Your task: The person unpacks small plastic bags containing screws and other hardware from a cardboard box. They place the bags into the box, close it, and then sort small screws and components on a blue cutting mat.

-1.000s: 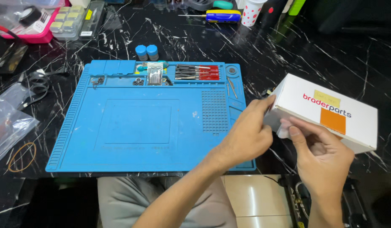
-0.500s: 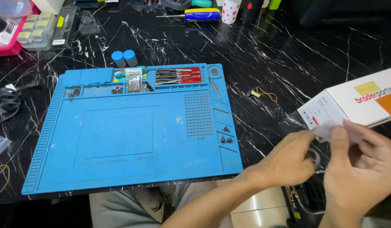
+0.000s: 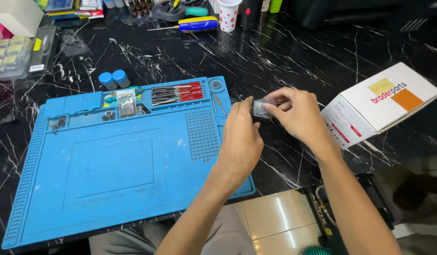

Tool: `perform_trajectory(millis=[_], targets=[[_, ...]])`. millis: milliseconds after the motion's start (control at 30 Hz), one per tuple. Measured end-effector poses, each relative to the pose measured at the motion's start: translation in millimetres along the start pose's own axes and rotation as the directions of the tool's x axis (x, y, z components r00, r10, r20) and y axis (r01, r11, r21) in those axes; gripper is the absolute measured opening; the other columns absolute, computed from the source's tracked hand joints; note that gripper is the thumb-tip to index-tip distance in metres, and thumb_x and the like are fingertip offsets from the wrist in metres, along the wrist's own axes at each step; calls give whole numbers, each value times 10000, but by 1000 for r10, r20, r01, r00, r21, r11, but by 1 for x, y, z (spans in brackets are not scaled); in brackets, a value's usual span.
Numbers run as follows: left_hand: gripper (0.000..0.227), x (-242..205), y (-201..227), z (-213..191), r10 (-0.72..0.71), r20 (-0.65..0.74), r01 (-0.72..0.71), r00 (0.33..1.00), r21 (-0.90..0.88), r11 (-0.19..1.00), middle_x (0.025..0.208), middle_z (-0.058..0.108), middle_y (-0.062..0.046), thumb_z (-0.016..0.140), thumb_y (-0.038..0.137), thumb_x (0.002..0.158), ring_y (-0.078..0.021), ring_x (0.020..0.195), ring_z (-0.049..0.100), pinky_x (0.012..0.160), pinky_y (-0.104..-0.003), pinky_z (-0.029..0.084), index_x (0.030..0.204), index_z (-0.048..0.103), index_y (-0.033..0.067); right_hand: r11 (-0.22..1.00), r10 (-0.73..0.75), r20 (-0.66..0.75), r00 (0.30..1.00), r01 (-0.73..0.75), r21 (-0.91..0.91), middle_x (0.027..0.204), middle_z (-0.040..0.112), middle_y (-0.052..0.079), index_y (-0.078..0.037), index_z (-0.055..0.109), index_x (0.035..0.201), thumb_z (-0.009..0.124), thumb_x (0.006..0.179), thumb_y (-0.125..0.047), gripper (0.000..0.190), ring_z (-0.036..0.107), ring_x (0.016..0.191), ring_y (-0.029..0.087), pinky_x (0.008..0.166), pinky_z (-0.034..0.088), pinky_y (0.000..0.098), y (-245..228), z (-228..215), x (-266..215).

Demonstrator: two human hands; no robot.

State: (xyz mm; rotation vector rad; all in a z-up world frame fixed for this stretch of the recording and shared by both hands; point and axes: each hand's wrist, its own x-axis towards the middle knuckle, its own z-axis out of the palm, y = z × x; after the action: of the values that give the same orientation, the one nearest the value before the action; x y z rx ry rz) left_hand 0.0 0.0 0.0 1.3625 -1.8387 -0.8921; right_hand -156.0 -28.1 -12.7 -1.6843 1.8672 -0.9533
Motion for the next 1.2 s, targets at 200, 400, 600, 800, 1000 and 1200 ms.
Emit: perform_trajectory(millis=[200,400,600,800,1000,1200], targets=[[652,5,1,2,-16,91,-4,996,207,978,1402,505,-256,682,22,932,-371,1332,576,1025,-421,571,1515,403,-58,982,5,-25,1000,-10,-189,989,775,208,-30,738,1201,726,944,-124,274,751,685,351,592,587,444,-40,-55,-48],[478,36,-17,22,70,81,-95,994,364,927,1404,536,-252,702,135,961,-379,1299,605,1027,-450,566,1420,589,63,639,436,40,899,-278,-717,1236,727,212,-79,649,1368,748,882,-351,566,736,1045,528,871,591,610,-24,-58,-101],[534,50,-26,23,35,25,-43,999,471,881,1176,652,-209,760,29,888,-310,1095,713,895,-367,629,1381,559,-16,765,348,-98,932,-343,-546,999,769,19,-216,793,1108,689,976,-279,179,776,897,339,798,604,483,22,-42,-98],[549,42,-24,8,42,28,-49,999,325,944,1157,636,-241,724,-29,888,-364,1092,720,868,-408,647,1388,501,-61,965,116,-107,988,-137,-223,913,759,190,-22,779,1101,710,947,-17,169,763,789,346,722,606,384,4,-35,-81],[566,32,-7,0,85,-42,-73,995,238,968,1165,598,-260,653,-51,949,-411,1123,695,880,-487,640,1457,402,-70,989,-142,-175,974,132,-70,908,716,163,-2,768,1013,766,906,35,114,761,774,301,655,610,322,5,-23,-48],[329,47,-42,9,11,-130,-42,991,-239,970,936,719,-201,639,-44,951,-291,887,781,710,-368,653,1279,607,-45,933,-194,-31,980,175,-314,1106,713,162,-69,740,1214,808,884,-126,342,683,1116,365,900,552,450,-10,-21,-32]])
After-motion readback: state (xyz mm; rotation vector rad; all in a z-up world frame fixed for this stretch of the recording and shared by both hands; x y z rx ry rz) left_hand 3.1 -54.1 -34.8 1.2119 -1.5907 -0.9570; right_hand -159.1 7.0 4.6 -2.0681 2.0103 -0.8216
